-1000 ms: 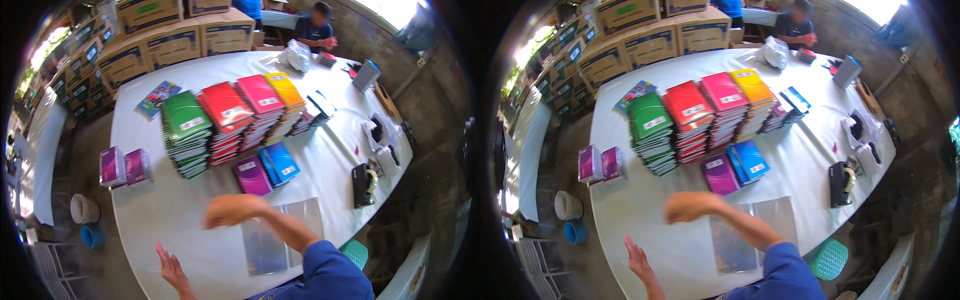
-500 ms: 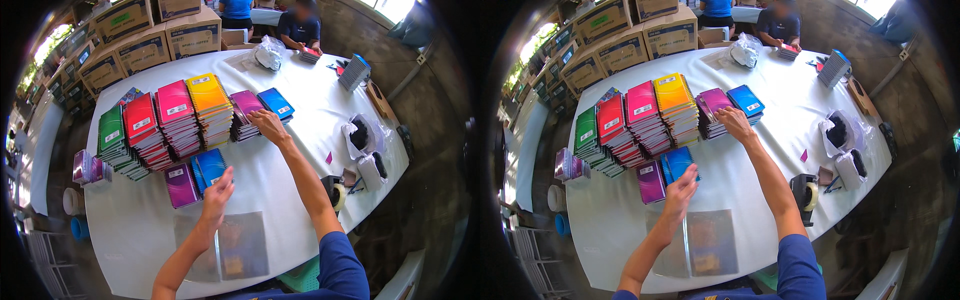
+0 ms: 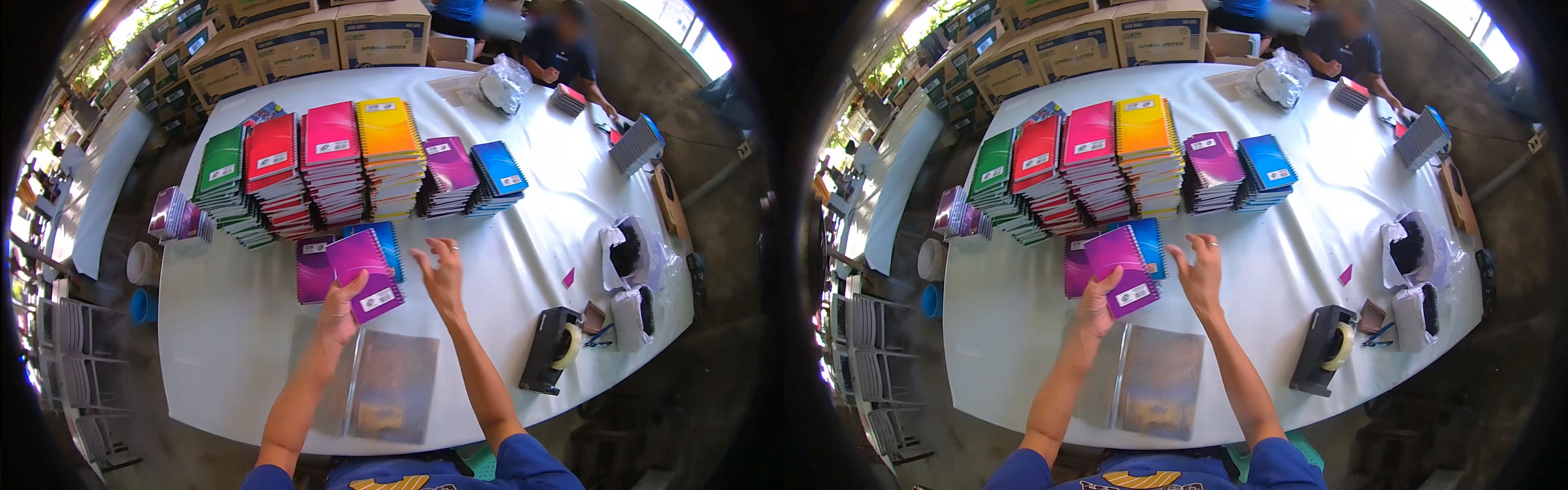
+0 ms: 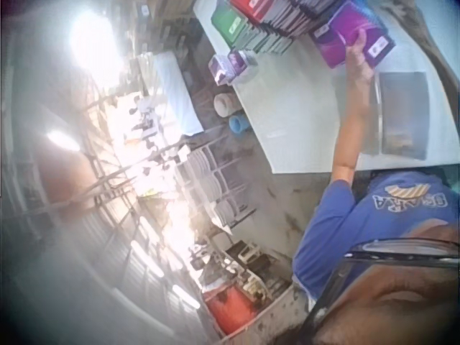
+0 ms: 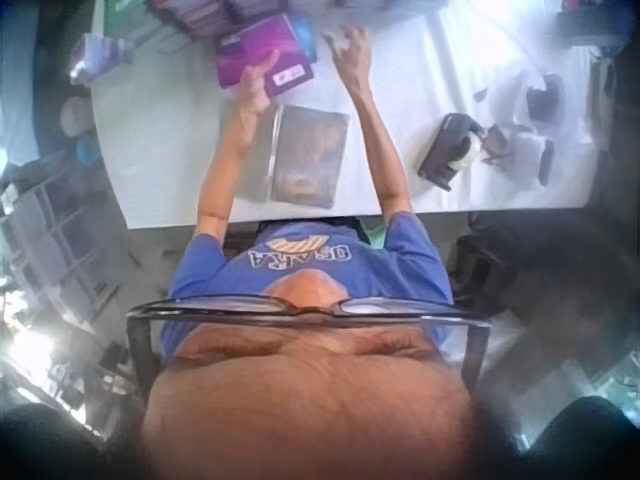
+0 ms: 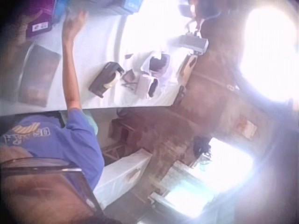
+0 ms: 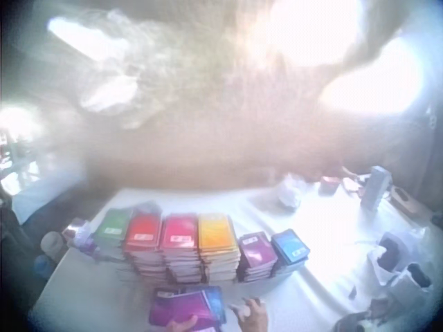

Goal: The person stacks spiral notebooks, places them into a clear plastic sleeve, and seals the package with tape from a dispenser.

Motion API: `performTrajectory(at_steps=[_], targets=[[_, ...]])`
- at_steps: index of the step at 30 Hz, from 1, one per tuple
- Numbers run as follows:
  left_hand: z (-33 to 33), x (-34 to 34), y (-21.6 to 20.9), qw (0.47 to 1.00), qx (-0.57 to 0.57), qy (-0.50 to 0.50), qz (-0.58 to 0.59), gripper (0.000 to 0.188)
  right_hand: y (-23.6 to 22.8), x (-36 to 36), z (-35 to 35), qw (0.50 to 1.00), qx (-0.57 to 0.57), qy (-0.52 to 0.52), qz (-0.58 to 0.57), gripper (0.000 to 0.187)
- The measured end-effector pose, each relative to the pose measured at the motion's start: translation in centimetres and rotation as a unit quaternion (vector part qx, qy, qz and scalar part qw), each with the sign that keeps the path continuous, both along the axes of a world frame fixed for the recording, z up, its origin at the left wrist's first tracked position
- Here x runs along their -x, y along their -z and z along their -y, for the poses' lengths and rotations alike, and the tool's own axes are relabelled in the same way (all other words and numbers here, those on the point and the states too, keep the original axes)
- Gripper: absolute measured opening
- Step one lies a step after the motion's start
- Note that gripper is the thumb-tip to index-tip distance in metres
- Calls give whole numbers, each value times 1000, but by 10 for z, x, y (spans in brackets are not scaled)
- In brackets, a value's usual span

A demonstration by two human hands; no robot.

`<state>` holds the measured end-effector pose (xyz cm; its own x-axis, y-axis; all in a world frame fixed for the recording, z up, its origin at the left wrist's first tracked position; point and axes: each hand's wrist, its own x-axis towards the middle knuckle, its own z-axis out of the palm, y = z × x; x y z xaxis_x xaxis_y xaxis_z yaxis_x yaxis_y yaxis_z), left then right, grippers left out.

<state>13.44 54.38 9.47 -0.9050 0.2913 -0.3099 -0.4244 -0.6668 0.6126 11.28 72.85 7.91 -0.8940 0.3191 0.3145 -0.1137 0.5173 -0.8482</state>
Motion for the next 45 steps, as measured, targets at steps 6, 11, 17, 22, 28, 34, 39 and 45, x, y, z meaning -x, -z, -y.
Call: performTrajectory(at_steps=[6,11,17,22,28,34,39,45], targets=[[93,-3,27,995,96,-16,-28,40,28,20,45,990,-86,1,113,16],[149,-26,33,998,62,0,16,66,-123,25,51,935,-64,-344,52,21],[124,-52,9,984,-179,-4,-4,90,-96,53,159,759,-220,-613,6,27],[188,-59,38,996,-68,32,37,69,-22,10,145,937,-152,-311,52,32],[163,-66,55,996,-29,69,44,58,24,-41,171,959,-231,-164,-19,33],[212,-89,59,994,95,-24,47,38,37,-105,148,983,-113,-136,54,19],[233,-107,72,979,168,-94,67,39,60,-154,196,934,-311,-118,132,32],[227,-123,92,979,151,-118,62,68,8,-138,219,953,-91,-142,253,32]])
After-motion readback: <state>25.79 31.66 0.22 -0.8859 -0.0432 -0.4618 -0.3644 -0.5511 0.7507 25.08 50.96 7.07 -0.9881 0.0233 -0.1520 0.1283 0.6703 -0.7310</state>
